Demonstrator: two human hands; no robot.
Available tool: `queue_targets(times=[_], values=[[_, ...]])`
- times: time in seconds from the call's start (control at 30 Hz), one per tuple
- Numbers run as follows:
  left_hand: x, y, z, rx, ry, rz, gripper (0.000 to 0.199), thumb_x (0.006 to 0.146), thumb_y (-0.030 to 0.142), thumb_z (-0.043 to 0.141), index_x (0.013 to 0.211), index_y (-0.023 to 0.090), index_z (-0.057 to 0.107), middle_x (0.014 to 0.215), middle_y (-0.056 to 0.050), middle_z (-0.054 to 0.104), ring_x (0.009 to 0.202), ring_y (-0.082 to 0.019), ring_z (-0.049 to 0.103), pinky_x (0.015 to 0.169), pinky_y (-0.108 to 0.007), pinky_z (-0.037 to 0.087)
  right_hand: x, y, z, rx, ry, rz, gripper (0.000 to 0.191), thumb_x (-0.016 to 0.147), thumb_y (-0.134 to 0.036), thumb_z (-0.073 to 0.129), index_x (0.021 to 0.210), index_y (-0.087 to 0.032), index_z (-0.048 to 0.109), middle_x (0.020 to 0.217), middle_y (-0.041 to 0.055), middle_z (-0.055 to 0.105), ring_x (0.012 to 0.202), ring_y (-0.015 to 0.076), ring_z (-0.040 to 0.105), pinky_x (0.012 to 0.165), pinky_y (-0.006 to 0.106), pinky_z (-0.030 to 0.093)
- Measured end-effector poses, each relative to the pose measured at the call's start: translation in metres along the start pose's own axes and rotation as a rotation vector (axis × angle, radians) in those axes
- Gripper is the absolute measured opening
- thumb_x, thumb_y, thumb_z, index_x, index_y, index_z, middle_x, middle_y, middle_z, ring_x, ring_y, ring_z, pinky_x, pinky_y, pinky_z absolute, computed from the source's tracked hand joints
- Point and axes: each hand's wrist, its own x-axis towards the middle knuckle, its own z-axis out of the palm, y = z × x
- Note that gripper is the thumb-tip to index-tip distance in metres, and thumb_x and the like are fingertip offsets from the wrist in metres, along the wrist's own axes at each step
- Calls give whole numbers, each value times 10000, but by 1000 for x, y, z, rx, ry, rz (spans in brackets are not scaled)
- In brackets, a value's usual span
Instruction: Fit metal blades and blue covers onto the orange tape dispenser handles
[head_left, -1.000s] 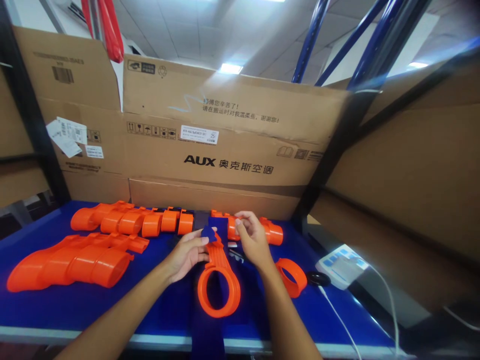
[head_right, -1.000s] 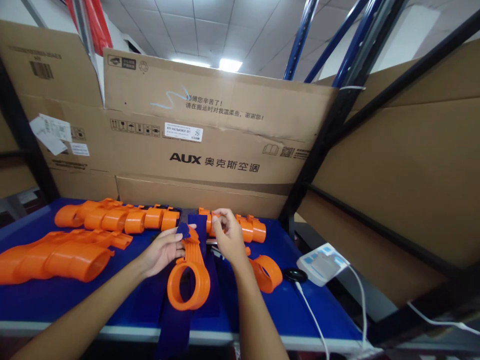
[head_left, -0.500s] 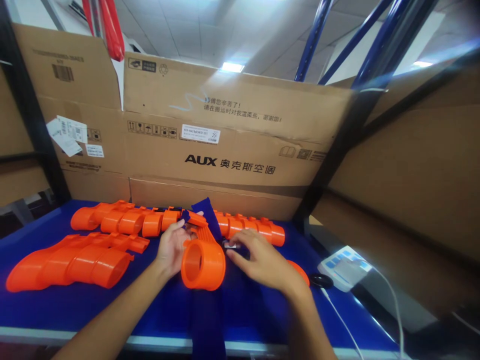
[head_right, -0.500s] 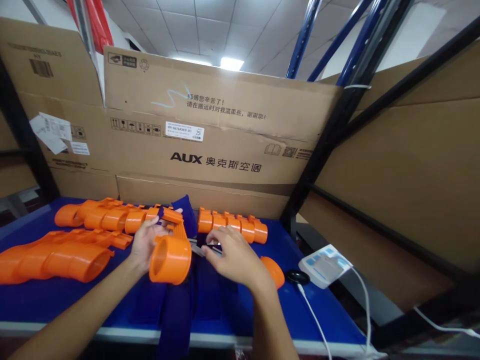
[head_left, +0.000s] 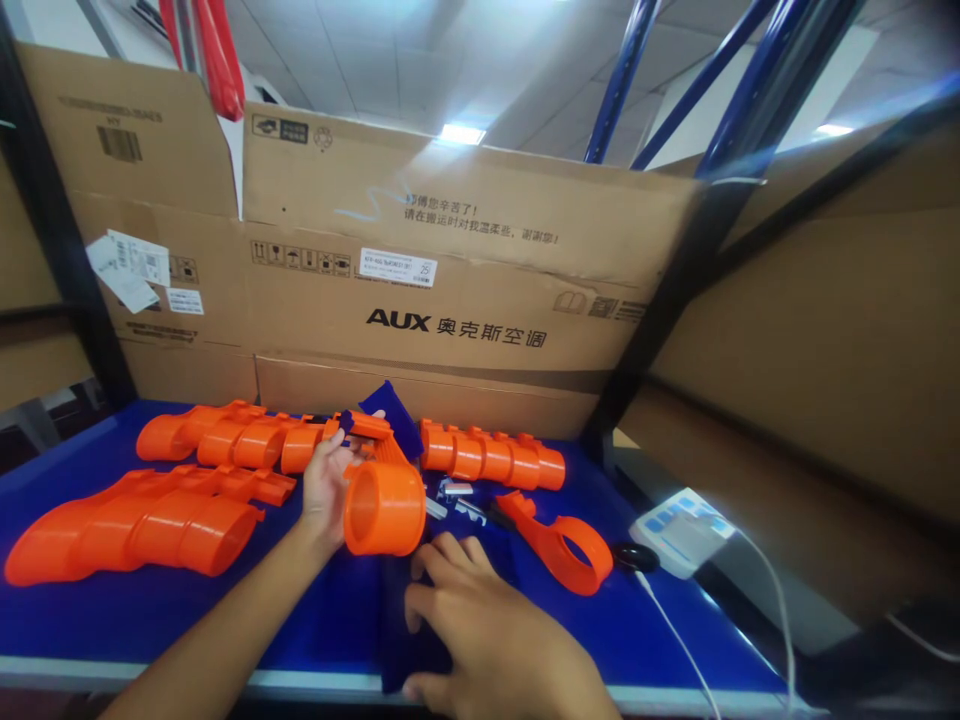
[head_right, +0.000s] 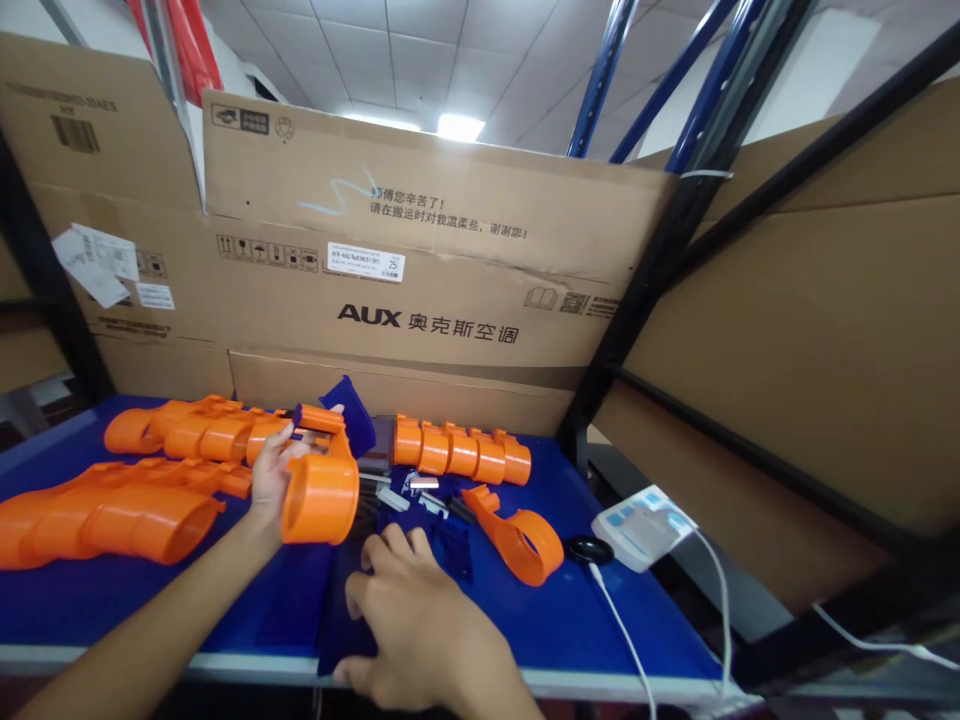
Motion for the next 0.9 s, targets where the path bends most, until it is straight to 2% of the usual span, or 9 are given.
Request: queue_targets(times=[0.2, 0.33, 0.53, 0.67, 0.73, 0.8, 0.87, 0.9], values=[[0, 0, 1, 11, 16, 7, 637, 792, 406, 658, 1355, 117, 589, 975, -115, 749, 819, -252, 724, 760, -334, 569, 13, 1, 4, -51, 67, 11, 249, 774, -396, 768, 905, -206, 672, 1175, 126, 597, 1186, 380, 477, 1061, 603, 324], [2, 0, -1, 31, 28, 17, 614, 791, 395, 662, 1336, 116, 605, 915, -93, 744, 722, -211, 712, 700, -301, 566, 19, 2, 7, -69, 104, 10, 239, 787, -381, 761, 921, -205, 671, 1200, 133, 586, 1215, 396, 457, 1056, 602, 323], [3, 0, -2, 61, -5, 1, 573, 822, 384, 630, 1336, 131, 608, 868, -89, 738, 689, -210, 710, 628, -291, 548, 14, 5, 0, 1, 84, -58, 349, 757, -388, 805, 1030, -228, 656, 1268, 109, 546, 1235, 364, 441, 1047, 527, 358], [2, -2, -1, 18, -35, 4, 577, 833, 353, 633, 1369, 143, 583, 776, -50, 718, 610, -174, 671, 616, -272, 535, 15, 11, -6, 56, 115, -92, 327, 756, -380, 806, 1001, -225, 655, 1245, 97, 564, 1185, 328, 478, 1032, 482, 378], [1, -3, 0, 10, -24, -1, 588, 833, 345, 639, 1382, 142, 574, 792, -49, 723, 600, -163, 659, 625, -268, 531, 19, 21, -10, 108, 200, -97, 239, 817, -388, 745, 964, -223, 654, 1168, 89, 603, 1109, 296, 521, 995, 454, 404], [1, -4, 2, 14, -11, -12, 592, 837, 343, 641, 1389, 141, 568, 834, -56, 735, 582, -151, 643, 624, -266, 526, 27, 37, -15, 186, 367, -28, 147, 934, -352, 584, 929, -220, 647, 1010, 76, 642, 977, 255, 562, 916, 422, 438], [1, -6, 3, 17, -4, -24, 586, 846, 346, 640, 1391, 143, 568, 862, -63, 741, 574, -141, 632, 616, -259, 521, 40, 55, -22, 327, 586, 102, 261, 985, -394, 488, 853, -211, 618, 881, 69, 645, 860, 230, 577, 823, 385, 468], [1, -7, 3, 21, -2, -29, 583, 850, 347, 639, 1391, 144, 569, 878, -69, 743, 592, -144, 641, 620, -257, 522, 48, 64, -25, 433, 651, 126, 281, 982, -438, 489, 869, -212, 611, 840, 61, 639, 821, 222, 582, 784, 367, 481]])
